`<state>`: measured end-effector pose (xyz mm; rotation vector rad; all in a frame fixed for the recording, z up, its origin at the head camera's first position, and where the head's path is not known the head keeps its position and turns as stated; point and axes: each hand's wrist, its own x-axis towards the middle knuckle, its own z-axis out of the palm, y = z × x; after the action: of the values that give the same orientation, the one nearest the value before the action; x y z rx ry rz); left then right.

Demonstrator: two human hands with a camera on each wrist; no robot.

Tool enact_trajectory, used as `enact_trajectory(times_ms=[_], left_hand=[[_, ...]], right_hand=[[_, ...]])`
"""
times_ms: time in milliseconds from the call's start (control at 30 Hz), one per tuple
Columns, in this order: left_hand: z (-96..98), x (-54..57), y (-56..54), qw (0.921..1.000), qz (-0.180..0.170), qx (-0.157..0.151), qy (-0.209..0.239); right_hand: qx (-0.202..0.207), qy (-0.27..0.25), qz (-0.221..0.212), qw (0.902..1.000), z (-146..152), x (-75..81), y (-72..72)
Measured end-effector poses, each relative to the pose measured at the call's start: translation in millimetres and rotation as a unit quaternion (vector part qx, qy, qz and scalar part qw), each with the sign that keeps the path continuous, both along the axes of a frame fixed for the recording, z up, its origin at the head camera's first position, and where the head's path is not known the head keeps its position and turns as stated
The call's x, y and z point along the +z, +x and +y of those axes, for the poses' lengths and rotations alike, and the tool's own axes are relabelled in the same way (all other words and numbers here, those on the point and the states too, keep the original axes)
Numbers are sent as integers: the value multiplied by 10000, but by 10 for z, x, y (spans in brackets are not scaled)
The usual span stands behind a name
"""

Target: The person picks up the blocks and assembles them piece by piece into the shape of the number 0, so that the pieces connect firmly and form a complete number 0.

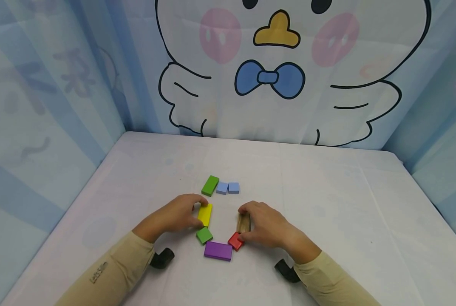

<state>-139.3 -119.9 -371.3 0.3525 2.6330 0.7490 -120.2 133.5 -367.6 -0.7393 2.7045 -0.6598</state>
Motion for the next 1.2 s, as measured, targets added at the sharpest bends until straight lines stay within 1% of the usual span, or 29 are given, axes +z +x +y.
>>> enact_trajectory(times_ms=[533,767,1000,1200], left_hand=[[15,-10,13,10000,13,47,46],[-6,-11,25,9998,137,-131,81],[-12,-2,21,9997,154,-173,81],[-7,29,23,9998,130,-160,24]], right_hand=[[-16,-40,-6,10000,4,-11,4],[10,-78,48,10000,3,-11,1],[-10,-77,11,10000,1,-5,9],[11,-89,27,10000,1,-2,6]])
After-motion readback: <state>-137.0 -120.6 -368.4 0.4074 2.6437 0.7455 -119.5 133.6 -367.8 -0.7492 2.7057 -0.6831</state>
